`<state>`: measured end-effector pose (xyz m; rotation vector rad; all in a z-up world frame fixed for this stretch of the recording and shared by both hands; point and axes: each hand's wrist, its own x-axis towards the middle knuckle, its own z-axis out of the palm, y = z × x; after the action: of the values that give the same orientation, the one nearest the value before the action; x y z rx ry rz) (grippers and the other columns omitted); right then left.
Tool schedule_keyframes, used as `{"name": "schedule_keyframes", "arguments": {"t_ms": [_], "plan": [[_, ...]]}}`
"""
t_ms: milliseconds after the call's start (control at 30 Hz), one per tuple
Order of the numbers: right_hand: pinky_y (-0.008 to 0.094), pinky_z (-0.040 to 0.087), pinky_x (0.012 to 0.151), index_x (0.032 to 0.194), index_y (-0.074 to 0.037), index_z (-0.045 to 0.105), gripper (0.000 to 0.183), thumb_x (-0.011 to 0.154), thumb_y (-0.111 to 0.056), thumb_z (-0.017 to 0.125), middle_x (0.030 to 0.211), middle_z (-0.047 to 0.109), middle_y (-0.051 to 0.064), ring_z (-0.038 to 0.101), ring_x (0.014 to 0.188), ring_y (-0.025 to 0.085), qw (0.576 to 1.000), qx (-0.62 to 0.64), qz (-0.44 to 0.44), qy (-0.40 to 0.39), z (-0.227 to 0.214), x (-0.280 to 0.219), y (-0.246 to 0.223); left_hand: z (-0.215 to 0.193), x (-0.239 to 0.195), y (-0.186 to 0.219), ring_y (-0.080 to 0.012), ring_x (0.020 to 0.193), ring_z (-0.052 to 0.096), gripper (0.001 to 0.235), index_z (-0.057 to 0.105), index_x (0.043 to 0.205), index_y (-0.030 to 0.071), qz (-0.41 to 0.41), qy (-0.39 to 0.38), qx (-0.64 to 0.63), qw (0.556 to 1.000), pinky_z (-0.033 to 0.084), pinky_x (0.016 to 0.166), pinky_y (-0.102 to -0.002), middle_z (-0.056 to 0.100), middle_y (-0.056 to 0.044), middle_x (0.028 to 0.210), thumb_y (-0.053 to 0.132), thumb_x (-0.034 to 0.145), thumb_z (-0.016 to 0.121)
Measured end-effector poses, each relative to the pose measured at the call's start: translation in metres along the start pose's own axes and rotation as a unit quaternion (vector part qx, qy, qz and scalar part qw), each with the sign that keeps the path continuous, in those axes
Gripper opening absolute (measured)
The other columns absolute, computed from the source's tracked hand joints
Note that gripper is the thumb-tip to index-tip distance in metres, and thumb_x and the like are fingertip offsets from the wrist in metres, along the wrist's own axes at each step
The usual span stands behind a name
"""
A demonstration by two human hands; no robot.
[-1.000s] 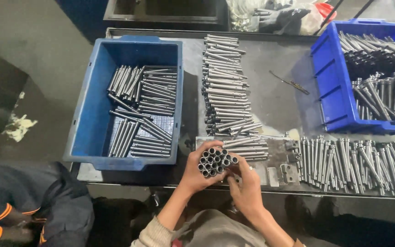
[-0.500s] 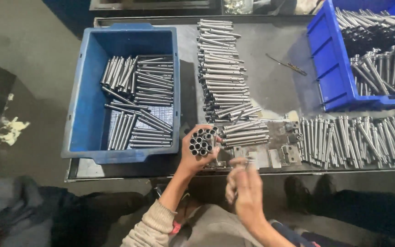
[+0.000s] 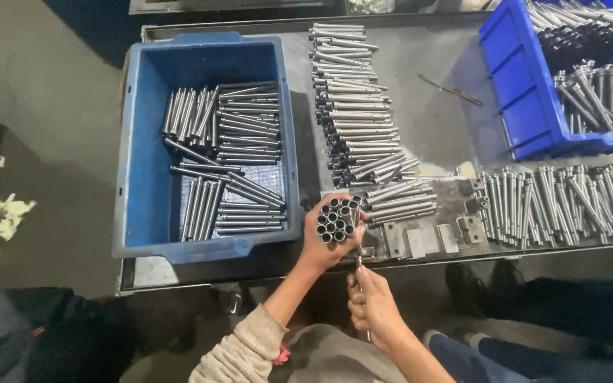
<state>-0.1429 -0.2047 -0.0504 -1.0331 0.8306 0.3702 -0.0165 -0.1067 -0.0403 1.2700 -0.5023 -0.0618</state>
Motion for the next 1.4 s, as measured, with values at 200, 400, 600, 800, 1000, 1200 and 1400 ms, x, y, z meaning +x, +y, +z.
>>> {"name": "schedule_keyframes", "arguments": {"t_ms": [200,400,600,800,1000,1200,1400], "plan": [[0.029,0.031,0.055,0.088,-0.006,0.064,0.045,0.107,-0.039,0.04,0.06,0.043,-0.002,0.036,0.054,0.01,0.891,-0.306,-0.297,-0.156,0.005,-0.076,-0.036,0.0,0.0,0.004,-0.0169,0.091,0.072,0.038,0.058,0.115,0.009,-0.006,-0.005,-0.009,1.0,0.059,0.089,-0.033,0.074,-0.006,0.097,0.005,0.083,0.077],[0.025,0.049,0.071,0.111,-0.011,0.069,0.016,0.098,-0.009,0.06,0.081,0.067,0.0,0.061,0.076,0.01,0.849,-0.368,-0.372,0.078,-0.091,-0.008,-0.036,0.014,-0.002,0.014,-0.018,0.091,0.074,0.031,0.063,0.108,0.011,0.009,0.034,0.082,0.996,0.056,0.089,-0.035,0.071,-0.004,0.098,0.01,0.08,0.077],[0.039,0.049,0.082,0.098,-0.019,0.069,0.009,0.096,-0.027,0.066,0.095,0.065,0.004,0.064,0.088,0.029,0.597,-0.602,-0.527,0.054,-0.129,0.043,-0.07,0.034,0.004,0.018,-0.0279,0.081,0.079,0.039,0.072,0.101,0.011,-0.017,0.072,0.14,0.987,0.06,0.076,-0.038,0.08,-0.01,0.081,0.002,0.065,0.083],[0.039,0.048,0.078,0.099,-0.016,0.061,0.019,0.103,-0.033,0.054,0.094,0.057,0.004,0.059,0.089,0.029,0.575,-0.617,-0.538,-0.017,-0.127,0.067,-0.102,0.043,0.0,0.003,-0.0255,0.081,0.078,0.035,0.07,0.103,0.01,-0.006,0.101,0.196,0.975,0.059,0.08,-0.041,0.081,-0.009,0.081,0.004,0.07,0.079],[0.042,0.054,0.09,0.094,-0.016,0.076,0.01,0.085,-0.012,0.076,0.093,0.069,0.004,0.067,0.099,0.03,0.723,-0.477,-0.498,0.046,-0.179,-0.001,-0.1,0.039,-0.006,-0.012,-0.0241,0.077,0.078,0.035,0.072,0.099,0.009,0.007,0.136,0.197,0.971,0.059,0.077,-0.037,0.08,-0.01,0.078,0.01,0.067,0.085],[0.068,0.019,0.116,0.154,0.02,0.032,0.06,0.104,-0.004,0.056,0.156,0.029,0.046,0.026,0.145,0.058,0.6,-0.561,-0.419,0.387,-0.277,0.089,-0.174,0.034,-0.014,-0.019,-0.0177,0.078,0.077,0.036,0.067,0.103,0.005,0.031,0.153,0.165,0.974,0.058,0.076,-0.03,0.078,-0.013,0.08,0.011,0.072,0.085],[0.053,0.045,0.102,0.132,0.002,0.061,0.033,0.099,0.004,0.056,0.123,0.067,0.026,0.061,0.118,0.048,0.71,-0.394,-0.559,0.168,-0.134,0.02,-0.151,0.041,-0.007,-0.003,-0.0217,0.082,0.076,0.041,0.07,0.101,0.007,0.037,0.124,0.144,0.981,0.058,0.077,-0.037,0.078,-0.013,0.082,0.012,0.064,0.086]]}}
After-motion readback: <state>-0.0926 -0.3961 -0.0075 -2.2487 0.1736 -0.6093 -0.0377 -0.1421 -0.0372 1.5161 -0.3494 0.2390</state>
